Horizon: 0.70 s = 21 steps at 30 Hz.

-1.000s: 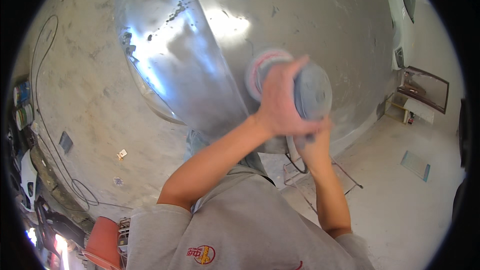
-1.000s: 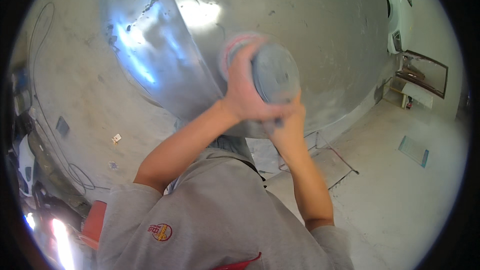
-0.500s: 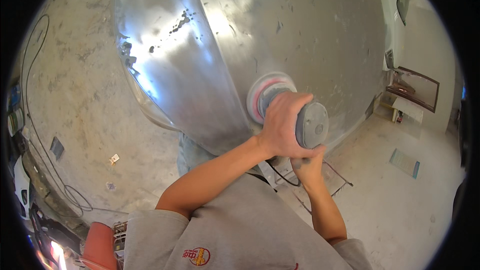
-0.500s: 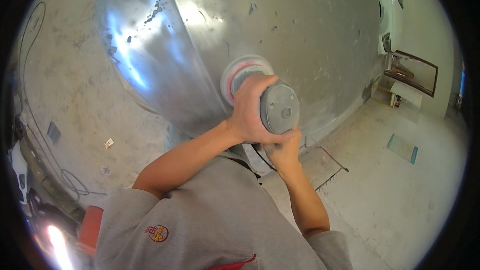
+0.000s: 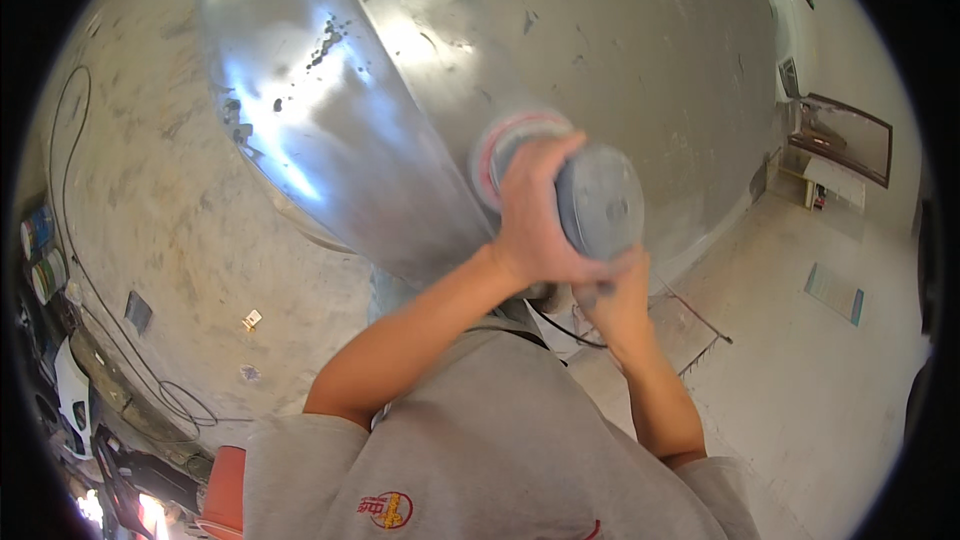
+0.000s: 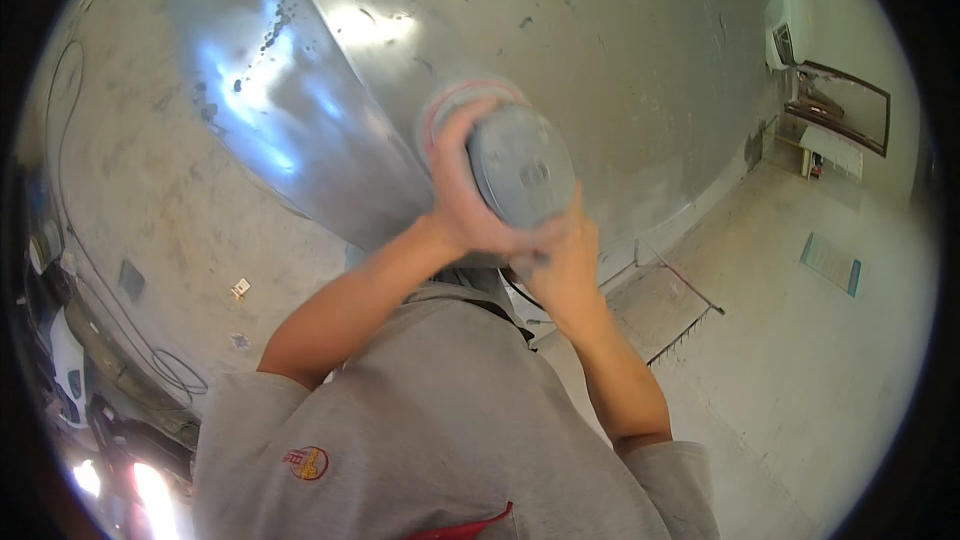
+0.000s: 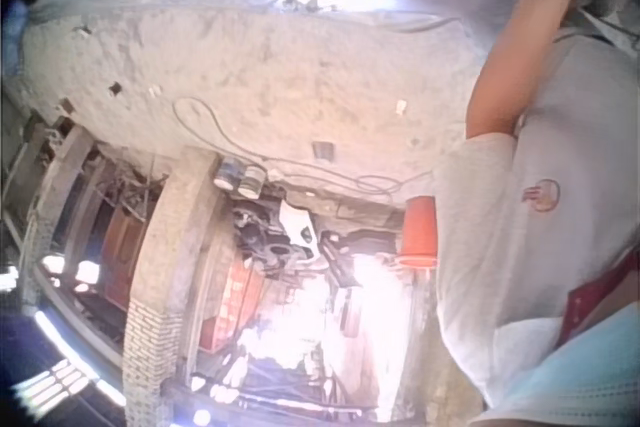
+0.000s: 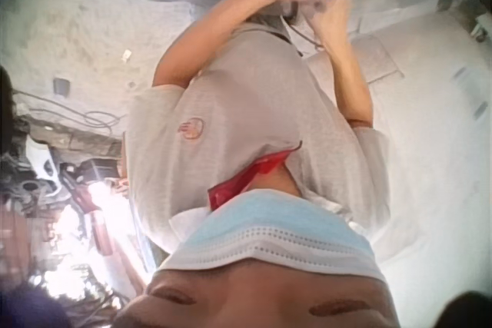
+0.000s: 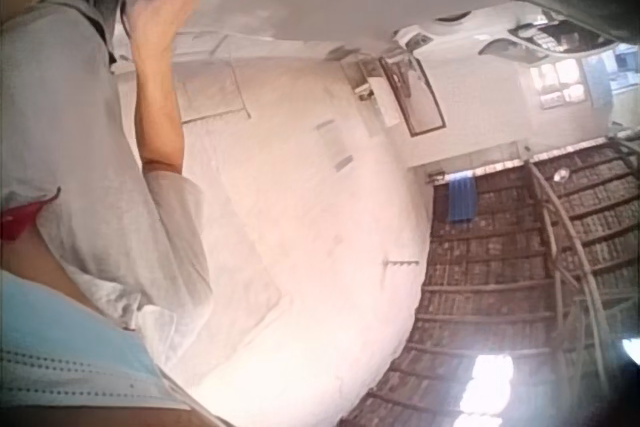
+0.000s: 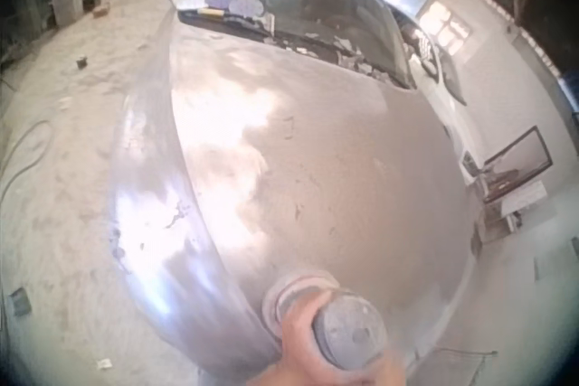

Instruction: The person uses an orbital sander to smooth the surface of a car hood. They move the sander across the hood in overlapping passes while occasionally touching the surface with their left hand to check smoothness.

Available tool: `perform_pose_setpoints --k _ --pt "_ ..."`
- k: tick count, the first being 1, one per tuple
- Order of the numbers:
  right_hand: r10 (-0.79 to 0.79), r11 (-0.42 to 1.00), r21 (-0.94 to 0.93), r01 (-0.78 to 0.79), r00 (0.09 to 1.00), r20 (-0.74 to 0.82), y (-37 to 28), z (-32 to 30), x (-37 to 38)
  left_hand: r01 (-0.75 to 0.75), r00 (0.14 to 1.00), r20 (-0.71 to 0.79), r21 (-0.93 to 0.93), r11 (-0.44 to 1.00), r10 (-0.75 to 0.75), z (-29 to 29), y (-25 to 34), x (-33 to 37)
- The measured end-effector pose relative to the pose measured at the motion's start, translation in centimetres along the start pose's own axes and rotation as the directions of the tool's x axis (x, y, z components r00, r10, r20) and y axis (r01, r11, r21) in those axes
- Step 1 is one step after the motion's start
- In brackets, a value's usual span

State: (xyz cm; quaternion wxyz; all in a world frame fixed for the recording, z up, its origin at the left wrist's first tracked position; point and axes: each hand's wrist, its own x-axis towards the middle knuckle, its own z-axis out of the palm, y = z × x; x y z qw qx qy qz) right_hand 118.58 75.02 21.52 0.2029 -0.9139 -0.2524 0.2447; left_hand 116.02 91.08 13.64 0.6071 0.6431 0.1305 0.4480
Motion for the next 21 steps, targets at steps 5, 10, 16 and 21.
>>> perform_pose_setpoints --k 5,10,16,21 --pt "-0.184 0.976 0.068 0.205 0.955 -0.234 -0.5 -0.2 0.6 -0.078 0.996 0.05 -0.052 0.996 0.08 0.2 0.0 0.5" --pt "-0.226 0.967 -0.132 0.219 0.973 -0.039 -1.6 -0.4 1.3 -0.024 0.998 0.057 0.067 0.997 0.02 0.3 0.2 0.5" --pt "-0.09 0.97 0.185 0.159 0.938 -0.334 -2.7 -0.3 1.6 -0.055 0.997 0.059 0.028 0.998 0.053 0.6 -0.3 0.2" --pt "-0.093 0.995 -0.049 0.084 0.969 -0.231 -2.8 -0.7 1.9 0.094 0.99 0.107 0.02 0.995 -0.096 1.4 -0.2 2.3"
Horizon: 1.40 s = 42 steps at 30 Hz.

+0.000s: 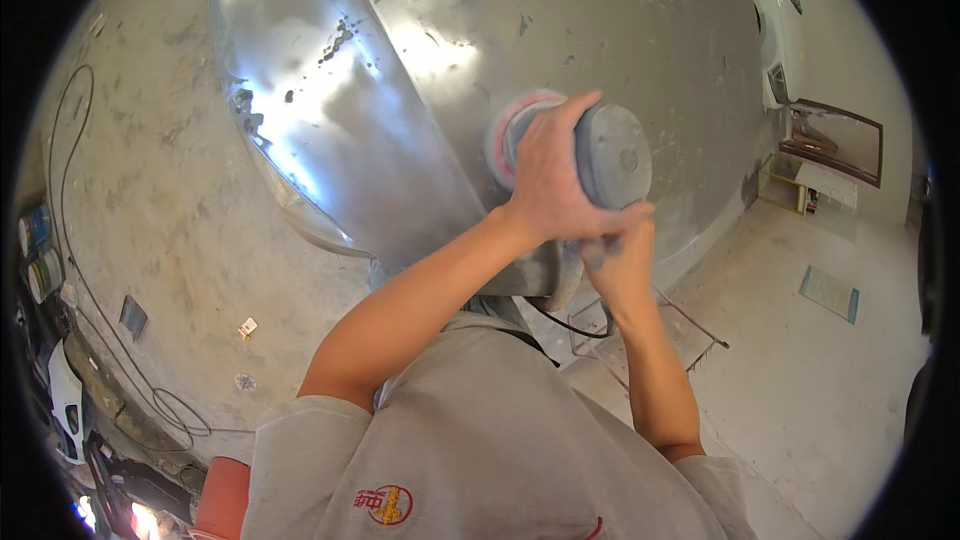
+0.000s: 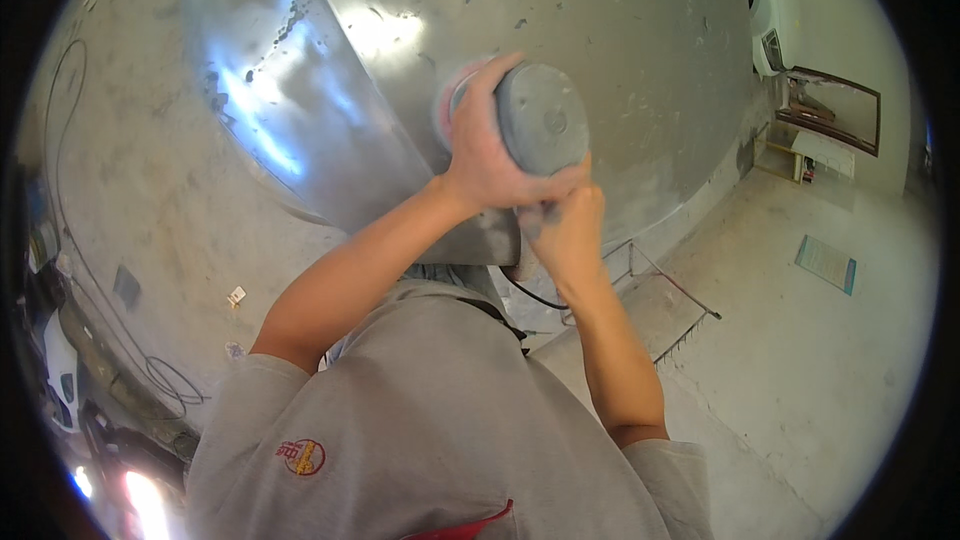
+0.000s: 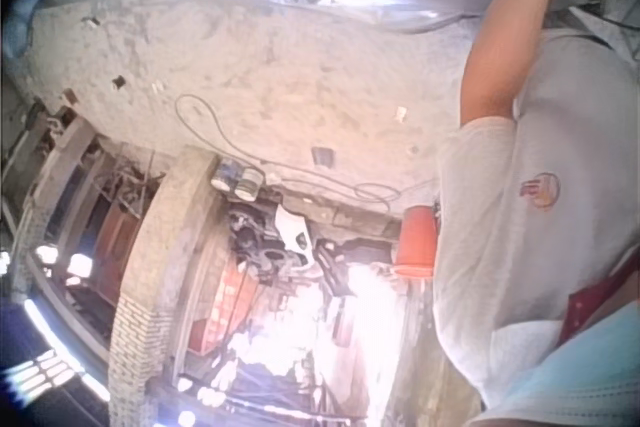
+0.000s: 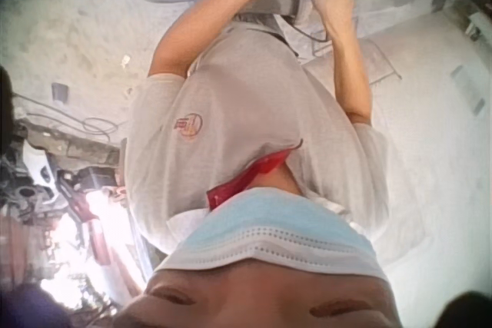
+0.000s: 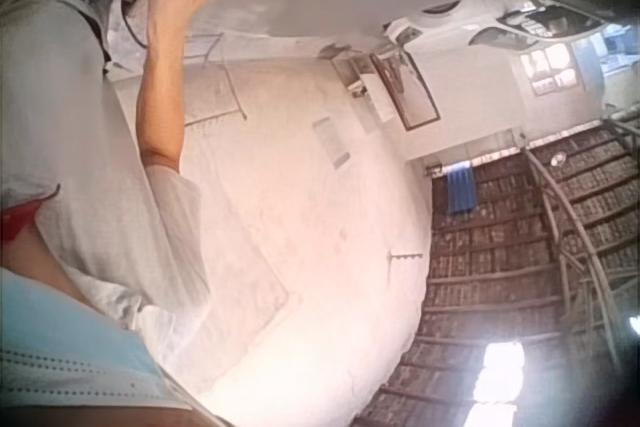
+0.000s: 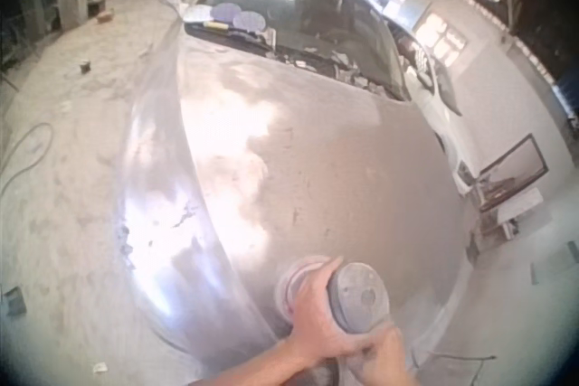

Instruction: The person uses an orbital sander to smooth the surface of a car hood. They move the sander across the hood in overlapping passes while occasionally touching the surface with their left hand to check smoothness.

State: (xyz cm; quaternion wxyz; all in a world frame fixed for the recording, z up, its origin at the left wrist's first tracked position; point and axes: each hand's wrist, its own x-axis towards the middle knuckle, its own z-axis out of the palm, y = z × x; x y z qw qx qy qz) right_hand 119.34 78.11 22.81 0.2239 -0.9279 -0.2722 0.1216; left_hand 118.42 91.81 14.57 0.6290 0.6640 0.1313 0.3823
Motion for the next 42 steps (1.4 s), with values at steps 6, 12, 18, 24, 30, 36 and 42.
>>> perform_pose_setpoints --k 6,12,18,24,30,36,42 --pt "-0.024 0.992 0.12 0.026 1.0 -0.017 0.1 0.2 -0.7 -0.088 0.996 -0.004 0.011 0.996 0.088 -1.2 1.3 -2.0" --pt "0.021 0.992 -0.123 -0.004 0.99 0.137 1.0 0.6 -0.5 0.023 1.0 0.007 0.125 0.992 -0.024 -1.5 -0.6 -1.6" --pt "-0.033 0.98 0.195 0.028 0.999 0.022 2.3 2.1 -5.5 -0.175 0.984 0.038 -0.033 0.984 0.176 -2.0 1.1 -6.9" --pt "-0.048 0.995 -0.079 0.059 0.99 0.132 4.4 3.2 -7.9 -0.182 0.982 0.043 -0.003 0.983 0.182 -2.9 -0.3 -6.8" --pt "-0.11 0.991 0.073 0.108 0.994 0.023 3.7 3.0 -8.7 -0.236 0.964 0.109 -0.066 0.969 0.242 -3.2 1.1 -8.2" --pt "-0.022 0.998 0.061 0.011 0.984 0.175 1.8 3.5 -7.5 -0.092 0.99 0.111 0.001 0.996 0.091 -4.8 -1.0 -9.0" --pt "0.054 0.983 0.167 -0.082 0.985 0.162 0.9 3.3 -7.8 -0.155 0.98 0.146 0.115 0.981 0.137 -5.5 -0.4 -9.2"
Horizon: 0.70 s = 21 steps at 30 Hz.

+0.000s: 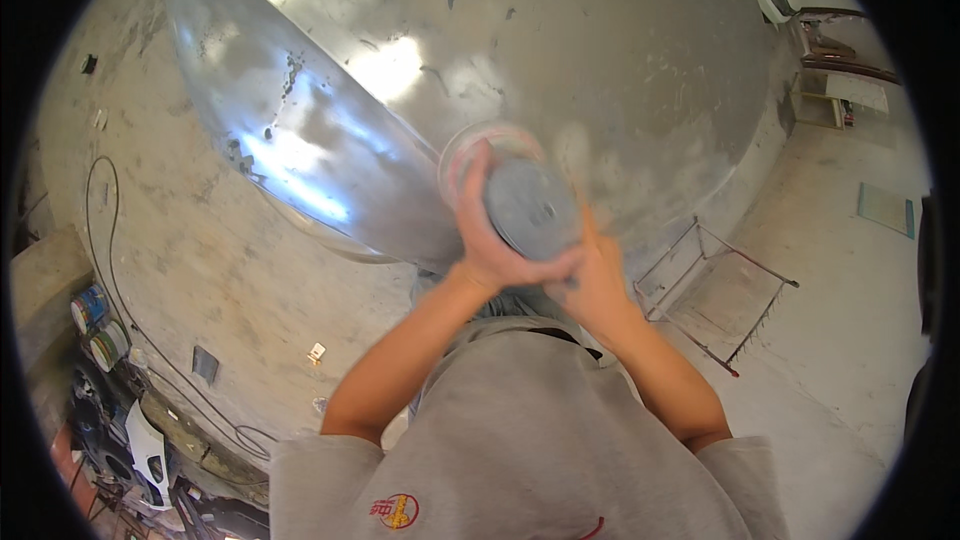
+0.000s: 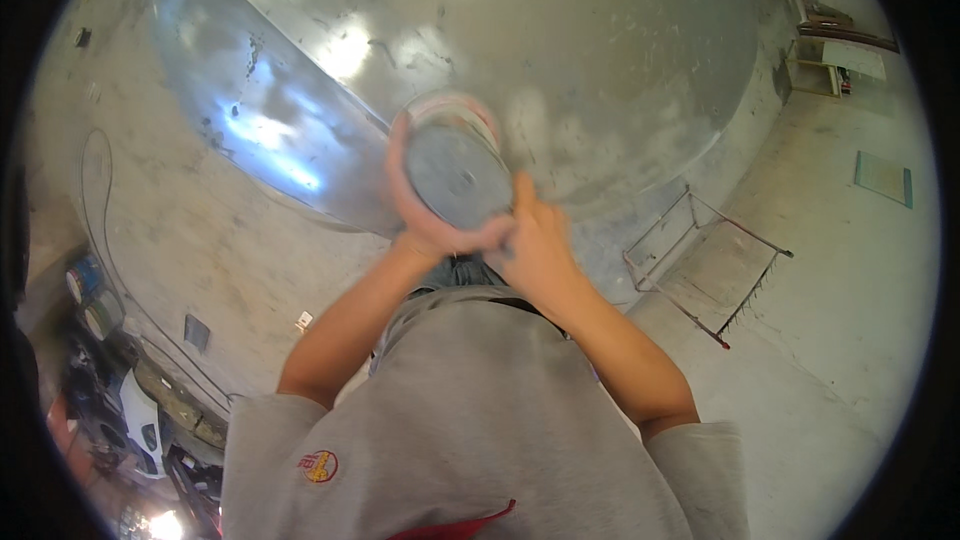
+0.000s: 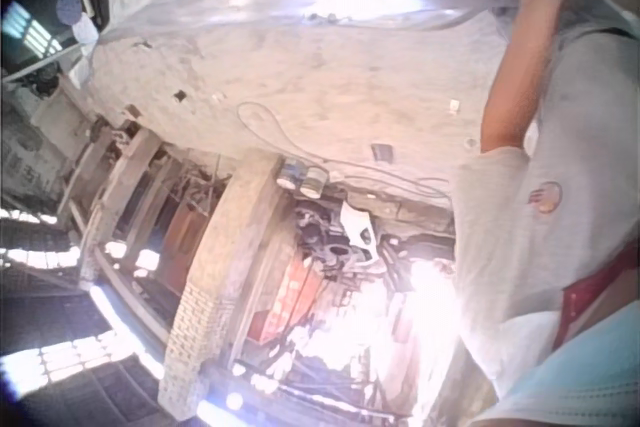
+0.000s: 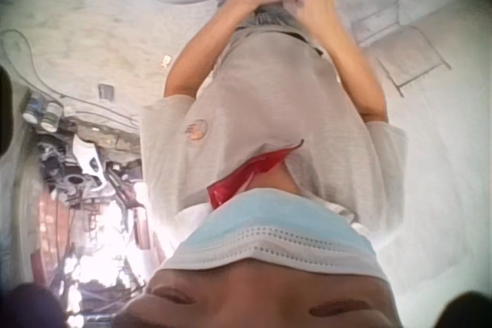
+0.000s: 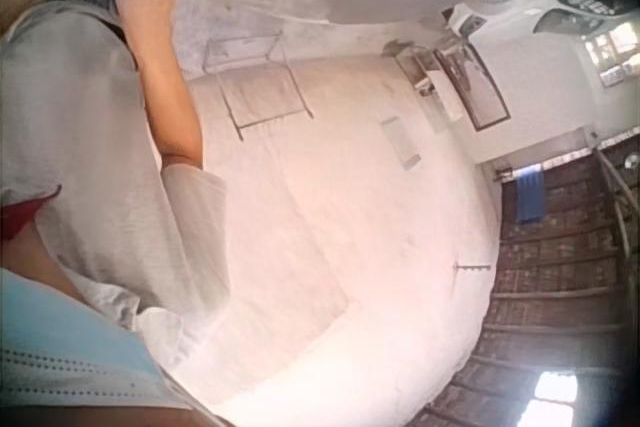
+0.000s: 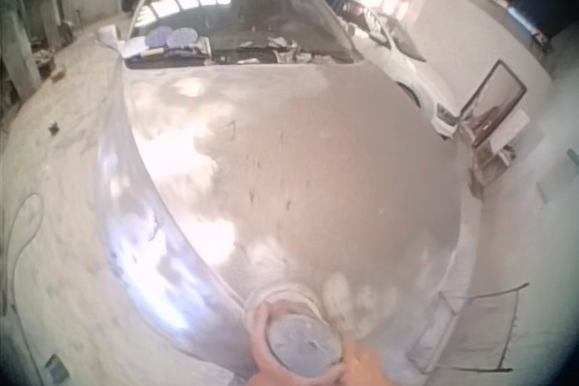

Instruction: The person uses an orbital sander to smooth the surface of a car hood. They move the sander across the hood in overlapping passes while occasionally touching the surface with their left hand to check smoothness.

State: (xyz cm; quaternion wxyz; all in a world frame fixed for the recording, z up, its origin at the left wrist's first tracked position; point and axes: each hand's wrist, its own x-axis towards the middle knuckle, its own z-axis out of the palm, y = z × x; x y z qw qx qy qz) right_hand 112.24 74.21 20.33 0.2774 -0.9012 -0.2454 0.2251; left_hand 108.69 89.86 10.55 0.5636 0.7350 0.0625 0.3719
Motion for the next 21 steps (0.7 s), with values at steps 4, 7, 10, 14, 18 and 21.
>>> perform_pose_setpoints --k 4,7,10,14,18,21 --pt "-0.018 0.999 0.05 0.019 0.999 -0.031 -0.7 -0.7 -0.3 -0.018 0.998 0.056 -0.033 0.999 0.02 1.4 2.4 -0.3" --pt "0.027 0.994 -0.11 -0.03 0.999 -0.021 -1.6 -1.0 2.6 0.256 0.964 -0.023 -0.187 0.948 -0.265 1.0 0.4 2.1" --pt "-0.056 0.989 -0.141 0.052 0.998 -0.023 -2.2 -0.5 5.8 0.294 0.95 -0.061 -0.158 0.943 -0.307 -0.9 -2.6 4.3" --pt "-0.116 0.978 -0.174 0.115 0.993 0.006 -0.9 0.2 4.2 0.291 0.94 -0.11 -0.235 0.928 -0.323 -0.6 -1.4 1.4" --pt "-0.061 0.998 -0.009 0.061 0.998 0.004 2.5 0.2 -1.3 0.191 0.982 0.036 -0.16 0.969 -0.187 2.2 1.5 -3.3" --pt "-0.09 0.995 0.028 0.092 0.994 -0.06 3.9 0.3 -2.1 0.081 0.992 0.102 -0.051 0.995 -0.075 2.9 0.9 -3.2"
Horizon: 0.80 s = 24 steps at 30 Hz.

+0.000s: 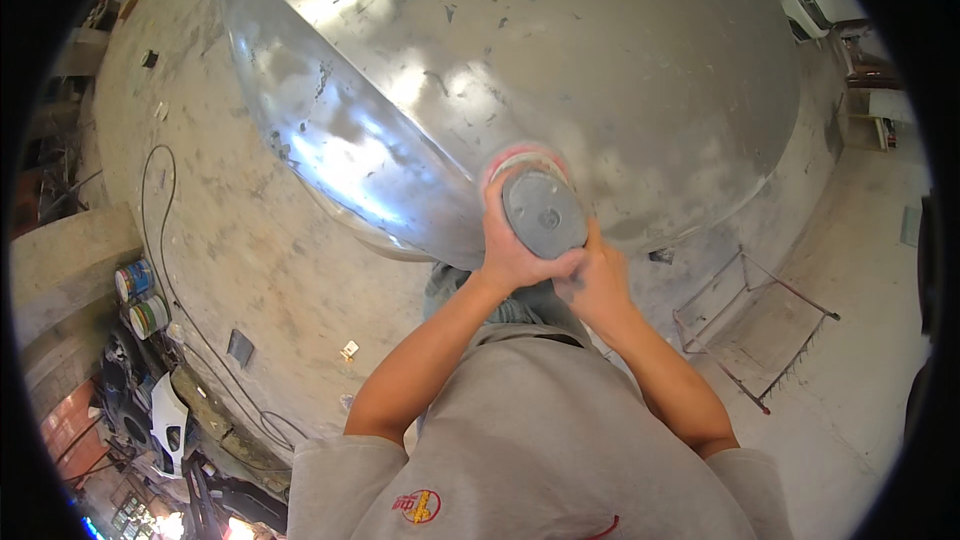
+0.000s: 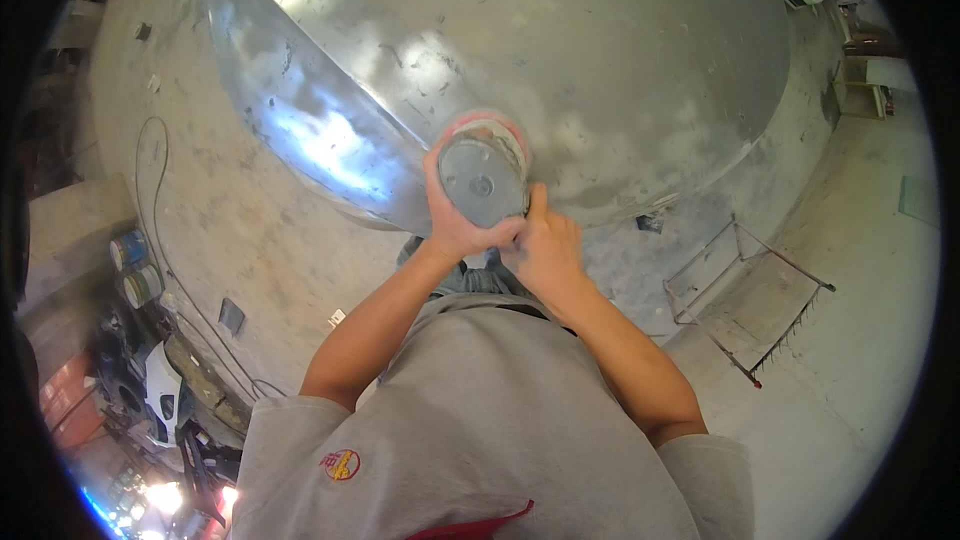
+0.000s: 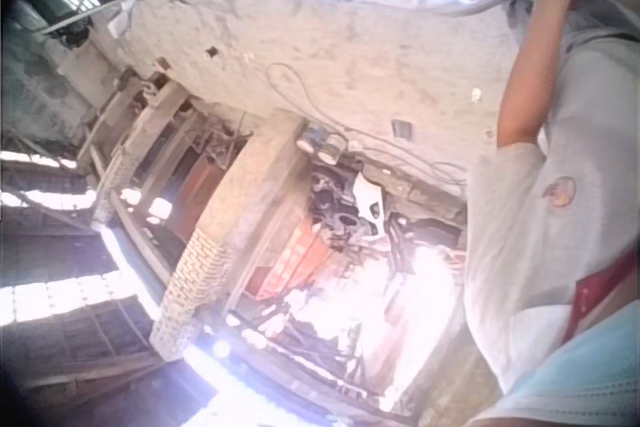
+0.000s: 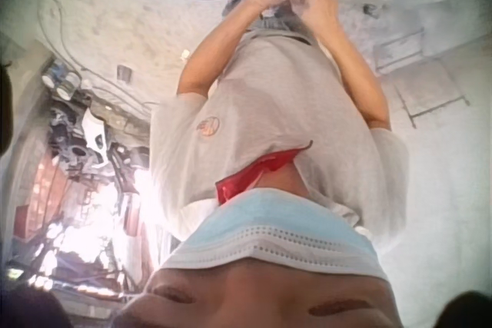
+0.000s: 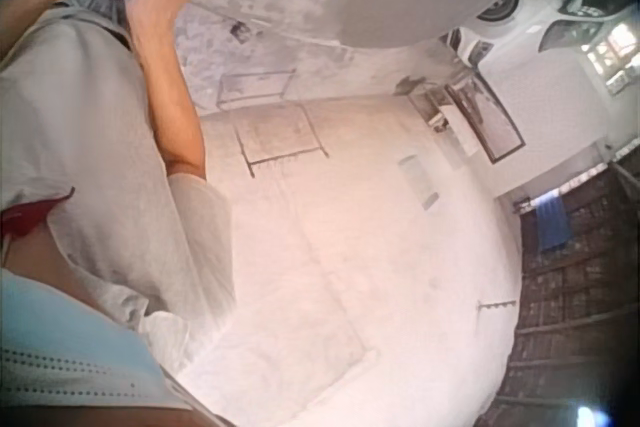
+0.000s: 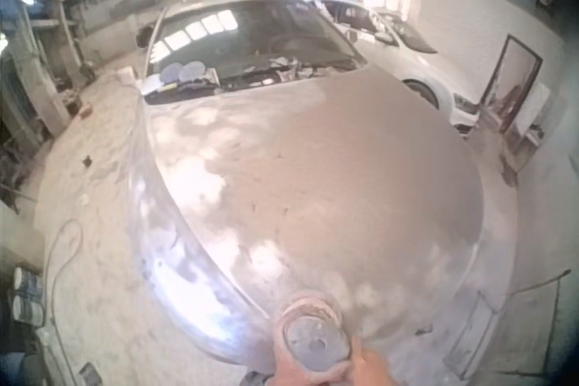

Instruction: The person uses an orbital sander to smooth the surface of a car hood. They move the sander across the hood in overlapping passes while occasionally touching the surface with their left hand to check smoothness.

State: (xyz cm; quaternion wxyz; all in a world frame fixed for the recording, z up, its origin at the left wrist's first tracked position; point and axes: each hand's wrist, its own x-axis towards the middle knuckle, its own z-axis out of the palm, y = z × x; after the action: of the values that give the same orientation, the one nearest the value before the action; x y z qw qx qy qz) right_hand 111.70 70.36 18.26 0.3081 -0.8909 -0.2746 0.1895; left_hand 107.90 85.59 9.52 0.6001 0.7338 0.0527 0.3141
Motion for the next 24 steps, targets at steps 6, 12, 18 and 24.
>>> perform_pose_setpoints --k 6,12,18,24 --pt "0.067 0.976 0.212 -0.053 0.996 -0.062 -1.4 0.5 4.5 0.264 0.964 0.038 -0.28 0.923 -0.265 -2.5 -1.6 7.7" --pt "0.263 0.943 0.233 -0.236 0.961 -0.089 -4.1 1.3 2.7 0.011 0.999 0.053 -0.048 0.999 -0.008 -2.6 0.7 8.9" --pt "0.391 0.92 0.09 -0.381 0.903 -0.176 -5.1 3.1 2.1 0.014 0.999 0.054 -0.154 0.988 -0.006 -4.3 -1.5 9.4" --pt "0.504 0.862 0.109 -0.495 0.815 -0.286 -5.7 3.7 1.4 0.037 0.97 0.24 -0.246 0.969 0.024 -2.2 0.9 10.3"
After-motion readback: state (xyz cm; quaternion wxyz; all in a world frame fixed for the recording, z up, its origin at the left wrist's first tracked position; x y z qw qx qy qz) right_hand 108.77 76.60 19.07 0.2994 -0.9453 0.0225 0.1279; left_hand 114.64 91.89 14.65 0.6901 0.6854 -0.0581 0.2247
